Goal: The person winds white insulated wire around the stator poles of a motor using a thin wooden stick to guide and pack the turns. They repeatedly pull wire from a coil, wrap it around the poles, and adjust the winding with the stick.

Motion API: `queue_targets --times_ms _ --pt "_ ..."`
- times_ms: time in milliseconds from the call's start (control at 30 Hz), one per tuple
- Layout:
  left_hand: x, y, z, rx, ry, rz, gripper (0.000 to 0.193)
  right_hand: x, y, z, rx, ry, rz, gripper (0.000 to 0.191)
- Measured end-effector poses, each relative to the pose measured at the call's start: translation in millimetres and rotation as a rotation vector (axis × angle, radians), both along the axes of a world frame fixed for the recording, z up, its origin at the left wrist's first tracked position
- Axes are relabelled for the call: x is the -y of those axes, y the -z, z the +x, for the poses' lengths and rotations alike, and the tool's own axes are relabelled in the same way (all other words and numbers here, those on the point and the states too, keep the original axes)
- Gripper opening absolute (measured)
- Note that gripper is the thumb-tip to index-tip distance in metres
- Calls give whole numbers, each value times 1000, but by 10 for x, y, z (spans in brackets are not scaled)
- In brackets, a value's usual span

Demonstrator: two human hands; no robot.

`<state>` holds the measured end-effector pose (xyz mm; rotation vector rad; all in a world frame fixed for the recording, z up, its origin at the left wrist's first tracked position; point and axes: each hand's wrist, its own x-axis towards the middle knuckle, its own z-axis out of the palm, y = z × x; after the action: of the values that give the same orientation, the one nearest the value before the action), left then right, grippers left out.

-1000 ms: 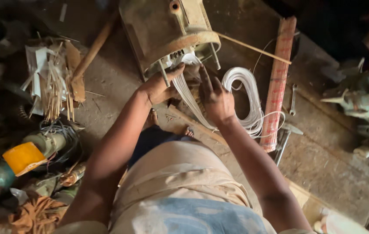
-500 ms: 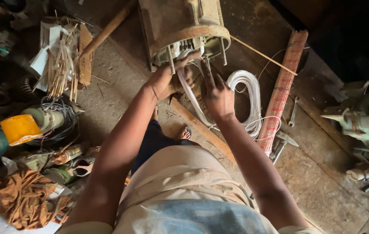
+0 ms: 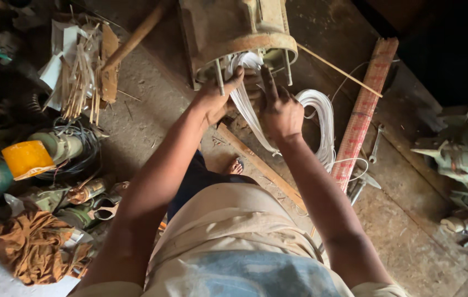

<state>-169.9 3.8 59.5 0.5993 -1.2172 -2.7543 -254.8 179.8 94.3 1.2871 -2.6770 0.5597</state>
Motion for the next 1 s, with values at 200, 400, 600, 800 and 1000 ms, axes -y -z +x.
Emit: queue_targets --times_ms 200,400,600,800,1000 --pt "-11 -48 196 -293 94 323 48 -45 43 -6 -116 -91 -73 51" --pt "-86 144 -14 200 -47 -126 53 -37 64 -5 -155 -95 -78 65" --pt "-212 46 313 322 -84 -809 47 -104 108 7 -152 -126 -105 66" --pt "-671 -227 749 182 -303 -1784 49 -36 68 -73 -53 -101 27 48" --pt "-853 -269 484 239 -309 -2188 61 85 -72 -164 -106 -78 42 58"
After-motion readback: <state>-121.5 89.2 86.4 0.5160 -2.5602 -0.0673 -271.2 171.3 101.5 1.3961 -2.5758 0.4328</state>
